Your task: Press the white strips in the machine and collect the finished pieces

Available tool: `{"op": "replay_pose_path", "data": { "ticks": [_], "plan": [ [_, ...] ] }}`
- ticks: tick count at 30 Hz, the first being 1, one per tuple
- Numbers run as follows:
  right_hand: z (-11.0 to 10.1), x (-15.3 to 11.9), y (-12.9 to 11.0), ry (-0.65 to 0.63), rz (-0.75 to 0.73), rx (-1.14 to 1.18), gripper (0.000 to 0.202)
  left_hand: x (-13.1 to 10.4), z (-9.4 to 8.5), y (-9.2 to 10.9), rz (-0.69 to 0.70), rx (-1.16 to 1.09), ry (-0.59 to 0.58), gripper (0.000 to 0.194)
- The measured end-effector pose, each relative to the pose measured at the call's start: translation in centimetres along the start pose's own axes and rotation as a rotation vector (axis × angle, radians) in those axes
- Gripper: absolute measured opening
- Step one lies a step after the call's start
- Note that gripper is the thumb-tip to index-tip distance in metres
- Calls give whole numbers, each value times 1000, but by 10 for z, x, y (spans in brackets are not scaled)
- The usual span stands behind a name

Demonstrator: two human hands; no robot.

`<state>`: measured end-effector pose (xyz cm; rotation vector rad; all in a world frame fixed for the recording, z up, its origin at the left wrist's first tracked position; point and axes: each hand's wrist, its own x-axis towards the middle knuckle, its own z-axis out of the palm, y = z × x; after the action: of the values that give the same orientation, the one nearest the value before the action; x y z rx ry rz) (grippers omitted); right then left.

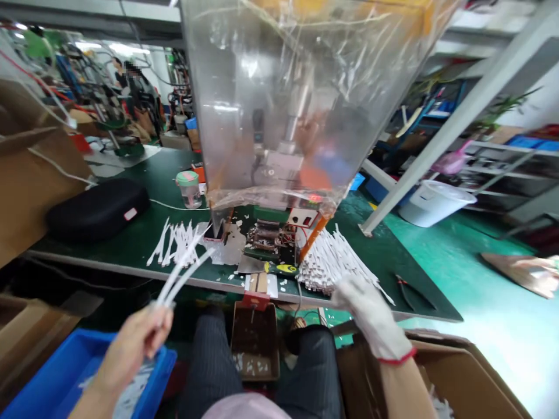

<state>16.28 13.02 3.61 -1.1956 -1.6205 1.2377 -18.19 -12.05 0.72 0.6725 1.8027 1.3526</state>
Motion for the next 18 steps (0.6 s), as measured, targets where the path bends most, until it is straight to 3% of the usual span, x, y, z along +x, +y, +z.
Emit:
{"op": "replay_pose_path", "data": {
  "ticks": [2, 3, 7, 9, 13, 18],
  "plan": [
    [-4, -6, 16, -149, 28, -207, 19, 38, -12, 12, 55, 111, 211, 42],
    [-9, -4, 21, -151, 39, -282, 20, 58, -16, 18, 69, 223, 272, 38],
    [-56, 44, 30, 103, 127, -626, 28, 122, -21, 27, 44, 812, 271, 35],
    [-81, 76, 35, 129, 195, -869, 32, 142, -18, 25, 11, 1016, 265, 40],
    [-101, 125, 54, 71, 330, -1033, 43, 152, -5, 14, 2, 1122, 344, 56],
    [-96, 148, 74, -26, 376, -1016, 17, 127, 5, -8, 63, 947, 336, 47]
  ]
}}
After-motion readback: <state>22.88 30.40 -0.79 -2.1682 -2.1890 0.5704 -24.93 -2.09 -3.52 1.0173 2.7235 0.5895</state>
